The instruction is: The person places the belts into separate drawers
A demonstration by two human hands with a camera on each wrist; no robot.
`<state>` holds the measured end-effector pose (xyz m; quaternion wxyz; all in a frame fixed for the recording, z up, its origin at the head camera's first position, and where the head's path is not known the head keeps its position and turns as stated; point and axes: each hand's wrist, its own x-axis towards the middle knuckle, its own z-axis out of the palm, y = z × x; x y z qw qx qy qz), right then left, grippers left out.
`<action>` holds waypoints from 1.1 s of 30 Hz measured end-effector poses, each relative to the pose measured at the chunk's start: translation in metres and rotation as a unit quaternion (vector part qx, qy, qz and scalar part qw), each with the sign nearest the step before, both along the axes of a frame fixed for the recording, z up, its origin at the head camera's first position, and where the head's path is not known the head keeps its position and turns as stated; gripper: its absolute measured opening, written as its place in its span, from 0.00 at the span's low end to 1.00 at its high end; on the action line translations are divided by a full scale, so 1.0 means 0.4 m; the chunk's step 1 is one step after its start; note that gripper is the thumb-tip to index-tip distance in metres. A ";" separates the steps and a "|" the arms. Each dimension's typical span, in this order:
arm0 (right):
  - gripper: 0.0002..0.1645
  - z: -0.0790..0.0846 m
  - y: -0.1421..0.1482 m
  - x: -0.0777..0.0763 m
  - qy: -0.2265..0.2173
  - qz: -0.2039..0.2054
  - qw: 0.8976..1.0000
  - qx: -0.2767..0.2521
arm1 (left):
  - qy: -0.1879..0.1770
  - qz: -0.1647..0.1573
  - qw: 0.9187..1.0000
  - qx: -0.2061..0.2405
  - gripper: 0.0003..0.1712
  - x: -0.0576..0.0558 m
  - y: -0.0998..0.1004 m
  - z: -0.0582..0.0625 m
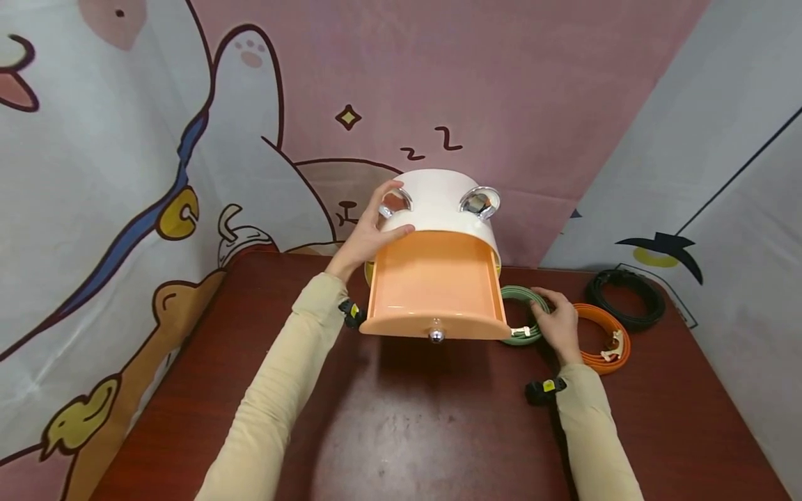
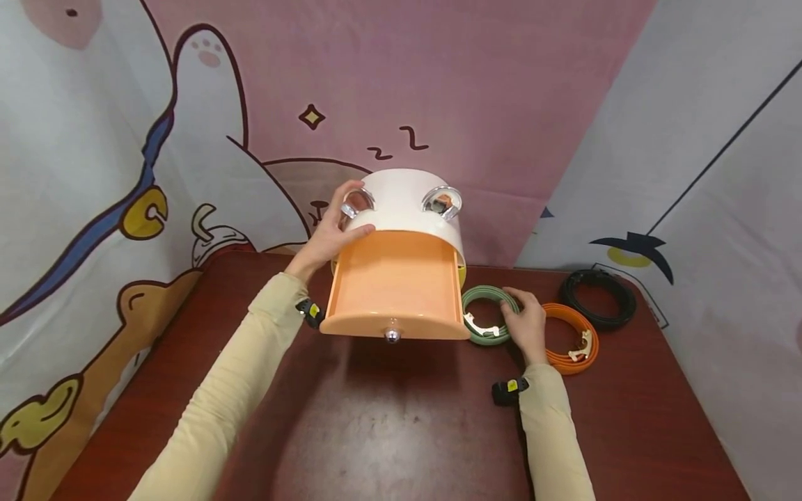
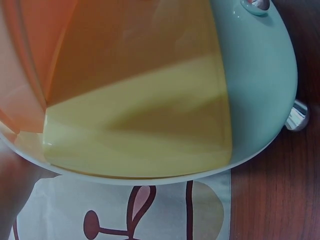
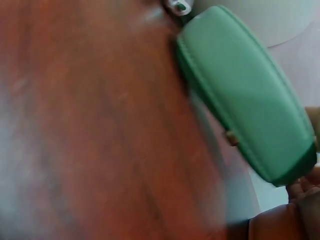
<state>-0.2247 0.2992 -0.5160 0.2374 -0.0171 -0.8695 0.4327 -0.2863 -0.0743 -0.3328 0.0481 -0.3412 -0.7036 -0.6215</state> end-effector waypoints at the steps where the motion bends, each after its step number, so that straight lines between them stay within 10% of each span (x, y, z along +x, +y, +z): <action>1: 0.16 0.000 0.001 0.001 0.009 -0.005 1.000 -0.004 | -0.002 0.000 1.000 -0.001 0.41 0.000 0.001 0.000; 18: 0.17 0.006 0.001 0.020 0.106 -0.010 0.991 -0.086 | -0.026 0.016 0.999 -0.041 0.44 0.009 0.004 0.014; 33: 0.16 0.198 -0.074 0.094 0.097 -0.045 0.976 -0.190 | -0.028 0.032 0.998 -0.042 0.47 -0.050 -0.013 -0.039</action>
